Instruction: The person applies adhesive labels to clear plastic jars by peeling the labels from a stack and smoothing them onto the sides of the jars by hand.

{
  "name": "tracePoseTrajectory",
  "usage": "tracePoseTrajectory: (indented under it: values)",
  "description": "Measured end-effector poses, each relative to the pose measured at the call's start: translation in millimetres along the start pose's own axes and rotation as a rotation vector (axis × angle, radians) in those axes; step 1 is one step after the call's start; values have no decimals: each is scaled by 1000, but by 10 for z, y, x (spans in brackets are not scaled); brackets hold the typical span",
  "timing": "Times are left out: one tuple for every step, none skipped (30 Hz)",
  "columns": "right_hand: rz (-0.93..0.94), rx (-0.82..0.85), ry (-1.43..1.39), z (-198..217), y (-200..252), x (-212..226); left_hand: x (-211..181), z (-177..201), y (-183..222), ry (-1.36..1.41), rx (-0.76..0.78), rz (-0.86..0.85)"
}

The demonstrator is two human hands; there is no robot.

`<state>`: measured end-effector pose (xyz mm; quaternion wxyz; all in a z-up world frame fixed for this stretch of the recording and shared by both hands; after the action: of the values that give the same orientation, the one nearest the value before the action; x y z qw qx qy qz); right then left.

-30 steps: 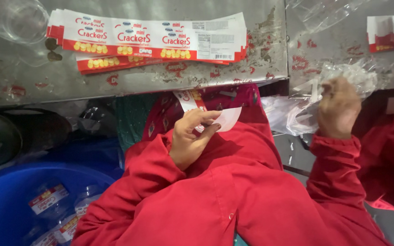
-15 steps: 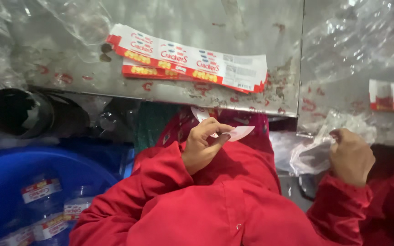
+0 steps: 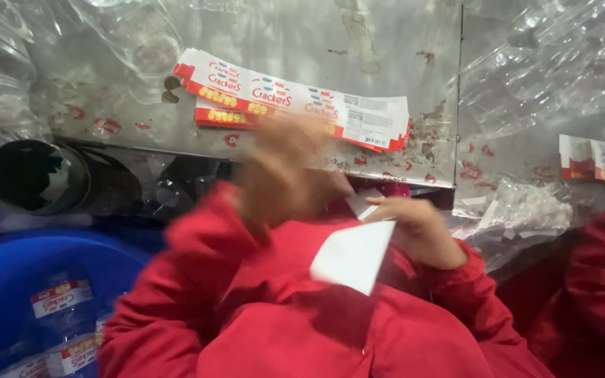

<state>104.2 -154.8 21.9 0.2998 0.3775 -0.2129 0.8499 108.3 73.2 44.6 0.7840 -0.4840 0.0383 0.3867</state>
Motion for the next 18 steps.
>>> tracePoseTrajectory:
  values:
    - [-7, 2, -3, 19, 104, -6, 478, 197, -10, -269, 16, 169]
    - [-286, -122, -173, 159, 265, -209, 945, 542, -37, -641, 53, 321]
    - [-565, -249, -342, 237, 454, -419, 1198, 917, 10, -571, -29, 460]
    - [-566, -251, -340, 280, 465, -465, 1347, 1155, 51, -612, 33, 549]
    - [-396, -294, -333, 398, 411, -412, 1469, 1429, 71, -654, 103, 634]
    - [-226, -338, -326, 493, 385, -344, 1570, 1532, 91, -647, 201, 728]
    - [-227, -344, -324, 516, 393, -389, 1554, 1560, 90, -644, 201, 722]
    - [-244, -341, -286, 512, 417, -420, 1495, 1619, 133, -635, 134, 717]
    - [-262, -338, -249, 501, 433, -441, 1428, 1669, 200, -624, 66, 711]
    - [-270, -340, -253, 489, 440, -445, 1352, 1721, 290, -614, -1, 707]
    - [-309, -324, -317, 455, 443, -461, 1284, 1769, 372, -604, -69, 703]
    - [-335, -311, -376, 436, 408, -473, 1272, 1784, 392, -600, -109, 694]
    - [-331, -316, -376, 428, 373, -441, 1254, 1798, 408, -596, -148, 684]
    - [-372, -327, -481, 396, 353, -443, 1299, 1681, 424, -481, -81, 714]
    - [-412, -337, -587, 374, 336, -444, 1323, 1579, 436, -361, -15, 738]
    - [-411, -342, -587, 397, 310, -422, 1288, 1599, 435, -360, -14, 733]
    - [-361, -339, -529, 444, 259, -383, 1269, 1640, 466, -324, -14, 796]
    - [-316, -334, -472, 475, 237, -340, 1219, 1656, 498, -285, -13, 861]
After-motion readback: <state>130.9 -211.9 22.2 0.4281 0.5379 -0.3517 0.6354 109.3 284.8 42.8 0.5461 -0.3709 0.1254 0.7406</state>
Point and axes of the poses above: each hand's wrist, its own y-axis away from the middle knuckle, its own z-axis out of the back of the hand, x = y × z, the point moved 8 cm from there along -y, towards the middle knuckle, and after that the axes turned 11 degrees about y, right-handed, at the moved point
